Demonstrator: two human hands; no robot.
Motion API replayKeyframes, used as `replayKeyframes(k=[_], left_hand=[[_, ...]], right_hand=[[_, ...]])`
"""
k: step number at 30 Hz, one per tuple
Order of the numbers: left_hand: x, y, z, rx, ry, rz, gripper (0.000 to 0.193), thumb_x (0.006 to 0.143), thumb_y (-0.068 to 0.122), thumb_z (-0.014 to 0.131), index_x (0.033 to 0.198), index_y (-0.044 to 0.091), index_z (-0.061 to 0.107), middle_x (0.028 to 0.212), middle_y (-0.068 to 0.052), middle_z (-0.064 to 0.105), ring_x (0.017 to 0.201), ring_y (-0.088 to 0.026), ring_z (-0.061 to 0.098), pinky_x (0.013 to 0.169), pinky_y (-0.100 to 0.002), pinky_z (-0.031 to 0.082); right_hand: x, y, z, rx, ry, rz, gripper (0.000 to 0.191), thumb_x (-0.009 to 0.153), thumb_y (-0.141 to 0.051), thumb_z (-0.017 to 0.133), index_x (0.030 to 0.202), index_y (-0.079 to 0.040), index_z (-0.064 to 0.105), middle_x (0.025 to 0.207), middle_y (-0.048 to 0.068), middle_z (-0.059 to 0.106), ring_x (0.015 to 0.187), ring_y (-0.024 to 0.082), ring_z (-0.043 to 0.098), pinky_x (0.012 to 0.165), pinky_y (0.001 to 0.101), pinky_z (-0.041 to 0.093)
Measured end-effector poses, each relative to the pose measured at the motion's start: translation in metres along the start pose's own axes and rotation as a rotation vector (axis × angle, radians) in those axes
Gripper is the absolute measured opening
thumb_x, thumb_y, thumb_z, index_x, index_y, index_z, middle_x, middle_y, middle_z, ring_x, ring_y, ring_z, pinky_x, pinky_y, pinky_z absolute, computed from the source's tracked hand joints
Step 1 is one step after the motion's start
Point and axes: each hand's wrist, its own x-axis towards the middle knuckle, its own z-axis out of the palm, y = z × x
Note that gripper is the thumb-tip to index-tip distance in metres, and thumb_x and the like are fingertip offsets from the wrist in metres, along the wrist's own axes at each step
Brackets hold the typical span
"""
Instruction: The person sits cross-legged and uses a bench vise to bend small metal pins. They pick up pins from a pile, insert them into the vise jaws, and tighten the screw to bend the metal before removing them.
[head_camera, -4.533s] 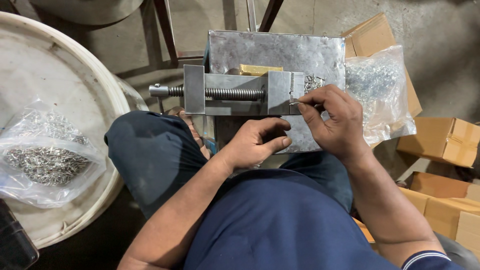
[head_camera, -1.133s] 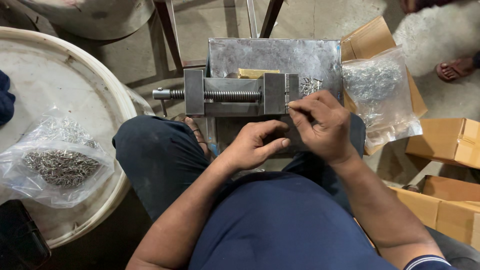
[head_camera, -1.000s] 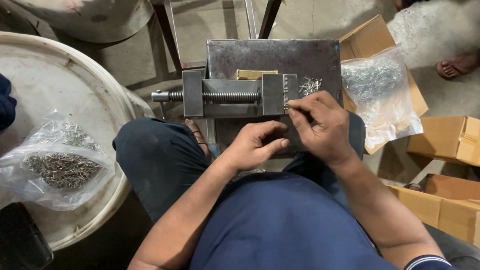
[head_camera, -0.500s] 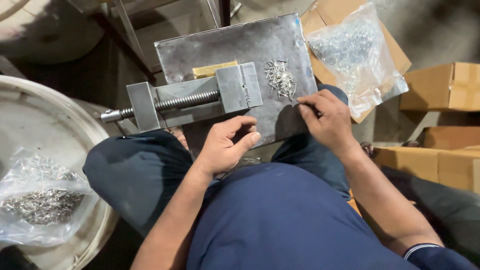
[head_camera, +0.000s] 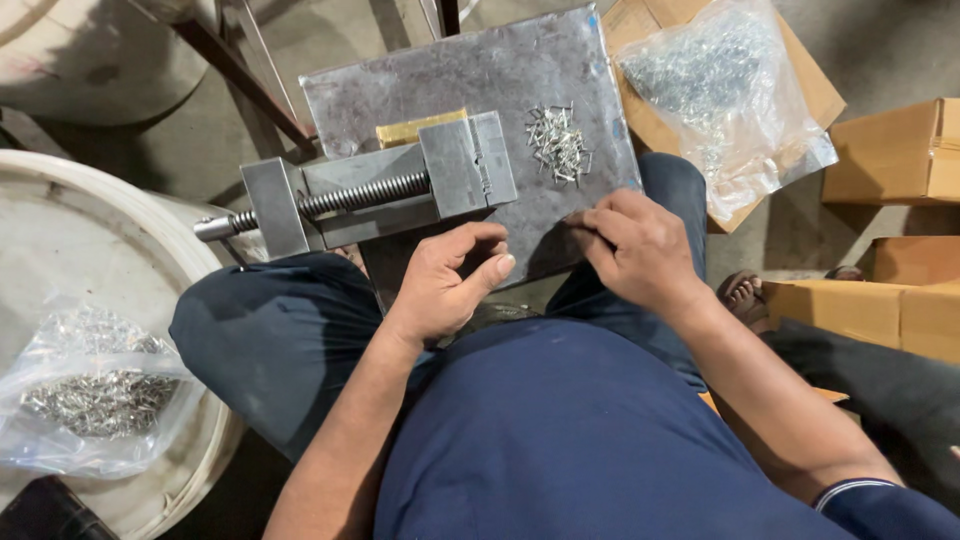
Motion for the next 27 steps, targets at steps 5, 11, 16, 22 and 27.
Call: replayKeyframes(k=[5, 11, 16, 22, 27], left_hand=[[0.001, 0.004, -0.001, 0.052, 0.003, 0.039, 0.028, 0.098, 0.018, 0.074, 0.118, -0.001, 0.068, 0.097, -0.004, 0.071, 0.090, -0.010, 0.065, 0.084, -0.026, 0.055], [0.001, 0.010, -0.001, 0.018, -0.009, 0.030, 0.028, 0.099, 0.019, 0.074, 0.118, 0.000, 0.067, 0.097, -0.004, 0.071, 0.090, -0.011, 0.065, 0.085, -0.027, 0.055], [0.001, 0.010, -0.002, 0.034, -0.004, 0.044, 0.030, 0.098, 0.019, 0.074, 0.119, 0.000, 0.067, 0.098, -0.004, 0.072, 0.092, -0.011, 0.067, 0.087, -0.027, 0.056], [0.002, 0.009, -0.001, 0.030, -0.007, 0.013, 0.032, 0.097, 0.020, 0.075, 0.122, 0.001, 0.067, 0.099, -0.006, 0.073, 0.091, -0.013, 0.067, 0.085, -0.028, 0.056], [0.005, 0.011, -0.001, 0.201, -0.019, 0.082, 0.044, 0.093, 0.027, 0.073, 0.130, 0.004, 0.063, 0.097, -0.009, 0.074, 0.088, -0.021, 0.072, 0.080, -0.032, 0.055]], right_hand=[[-0.006, 0.007, -0.003, 0.121, 0.005, 0.087, 0.014, 0.094, -0.007, 0.074, 0.108, -0.006, 0.075, 0.100, 0.009, 0.069, 0.088, 0.027, 0.069, 0.076, 0.0359, 0.055], [-0.003, 0.005, -0.001, 0.086, 0.002, 0.066, 0.014, 0.092, -0.010, 0.078, 0.105, -0.006, 0.074, 0.097, 0.009, 0.069, 0.081, 0.026, 0.069, 0.071, 0.0348, 0.054], [0.003, 0.001, 0.002, 0.051, 0.010, 0.144, 0.014, 0.092, -0.010, 0.079, 0.105, -0.007, 0.075, 0.092, 0.008, 0.067, 0.072, 0.024, 0.066, 0.066, 0.0344, 0.051], [0.004, 0.004, 0.013, -0.024, 0.017, 0.086, 0.009, 0.091, -0.011, 0.080, 0.097, -0.006, 0.074, 0.089, 0.008, 0.067, 0.073, 0.023, 0.065, 0.065, 0.0357, 0.050], [-0.002, 0.001, 0.019, 0.976, -0.207, 0.542, 0.012, 0.098, -0.017, 0.071, 0.102, -0.006, 0.067, 0.083, -0.002, 0.063, 0.069, 0.007, 0.056, 0.061, 0.0239, 0.044]])
